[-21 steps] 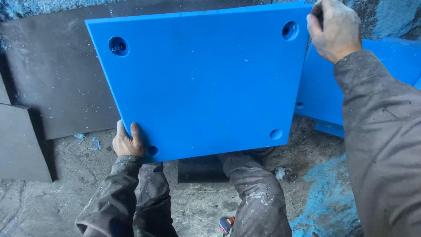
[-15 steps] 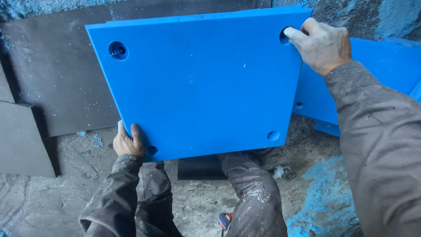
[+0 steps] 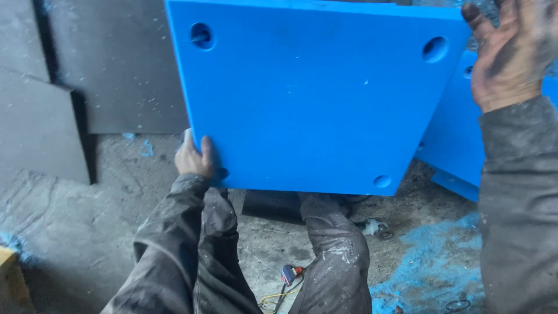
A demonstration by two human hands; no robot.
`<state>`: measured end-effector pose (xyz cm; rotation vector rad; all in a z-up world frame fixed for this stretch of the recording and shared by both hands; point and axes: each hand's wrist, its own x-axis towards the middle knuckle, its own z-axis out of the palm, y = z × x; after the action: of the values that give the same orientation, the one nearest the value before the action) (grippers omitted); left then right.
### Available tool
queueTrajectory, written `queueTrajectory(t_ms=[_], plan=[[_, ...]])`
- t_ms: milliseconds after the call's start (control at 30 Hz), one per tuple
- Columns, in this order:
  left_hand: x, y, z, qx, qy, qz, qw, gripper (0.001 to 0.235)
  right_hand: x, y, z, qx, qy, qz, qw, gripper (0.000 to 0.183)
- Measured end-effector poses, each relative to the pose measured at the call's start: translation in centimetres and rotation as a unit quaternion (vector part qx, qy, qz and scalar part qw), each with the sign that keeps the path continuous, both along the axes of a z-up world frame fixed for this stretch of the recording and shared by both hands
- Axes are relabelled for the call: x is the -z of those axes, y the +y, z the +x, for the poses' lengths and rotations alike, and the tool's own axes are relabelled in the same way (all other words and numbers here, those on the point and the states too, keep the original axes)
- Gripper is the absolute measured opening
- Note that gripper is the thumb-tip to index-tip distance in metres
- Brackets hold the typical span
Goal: Picking up large blue plastic panels from the floor and stacking them onto a wooden pallet.
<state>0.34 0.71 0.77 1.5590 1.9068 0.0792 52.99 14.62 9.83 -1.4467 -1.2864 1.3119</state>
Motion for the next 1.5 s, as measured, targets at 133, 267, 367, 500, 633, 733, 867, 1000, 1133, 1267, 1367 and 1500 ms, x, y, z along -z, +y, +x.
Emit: queueTrajectory(t_ms=[133,267,367,500,633,733,867,1000,1133,1267,1367,1500], plan=[[-0.4,0.1,0.3,-0.011,0.002,-0.011,1.0,0.056,-1.4,-0.3,-12.3,-0.044,-0.227,0.054,0.971,0.023],[-1.3,0.7,0.4,-0.02,-0.039,0.001,0.999,0.045,0.9,0.6,-25.1,-0.115,-0.237,0.043,0.964,0.026],[-1.0,0.9,0.5,-0.016,-0.061,-0.003,0.998,0.044,2.2,2.2,-31.3,-0.065,-0.271,0.011,0.96,0.033],[0.9,1.9,-0.2,0.023,-0.104,0.004,0.994,0.057,5.3,5.9,-36.9,0.015,-0.421,0.067,0.905,0.043],[-0.1,4.9,-5.7,0.063,-0.161,-0.11,0.979,0.069,6.7,6.2,-37.6,0.025,-0.449,-0.019,0.893,0.023],[2.7,7.9,-11.2,0.123,-0.226,-0.275,0.927,0.064,5.3,6.9,-36.0,0.02,-0.474,-0.091,0.876,0.022],[1.9,13.5,-20.0,-0.052,-0.232,-0.295,0.926,0.041,-0.4,10.0,-32.3,0.213,0.097,-0.184,0.955,0.035],[-1.3,16.6,-23.2,-0.134,-0.189,-0.293,0.927,0.039,-5.0,8.0,-27.1,0.341,0.054,-0.076,0.935,0.072],[-0.6,13.1,-19.7,-0.04,-0.186,-0.301,0.934,0.045,2.9,-11.0,-15.9,0.311,-0.234,-0.166,0.906,0.058],[-1.6,13.9,-10.4,0.014,-0.287,-0.186,0.94,0.06,6.2,-28.4,-8.5,0.27,-0.501,-0.19,0.8,0.042],[-0.5,19.7,-4.2,0.022,-0.324,-0.065,0.944,0.057,8.0,-37.4,-7.4,0.256,-0.486,-0.232,0.803,0.042],[5.9,27.2,1.3,-0.037,-0.523,-0.021,0.851,0.045,9.4,-38.4,-7.0,0.29,-0.381,-0.19,0.857,0.035]])
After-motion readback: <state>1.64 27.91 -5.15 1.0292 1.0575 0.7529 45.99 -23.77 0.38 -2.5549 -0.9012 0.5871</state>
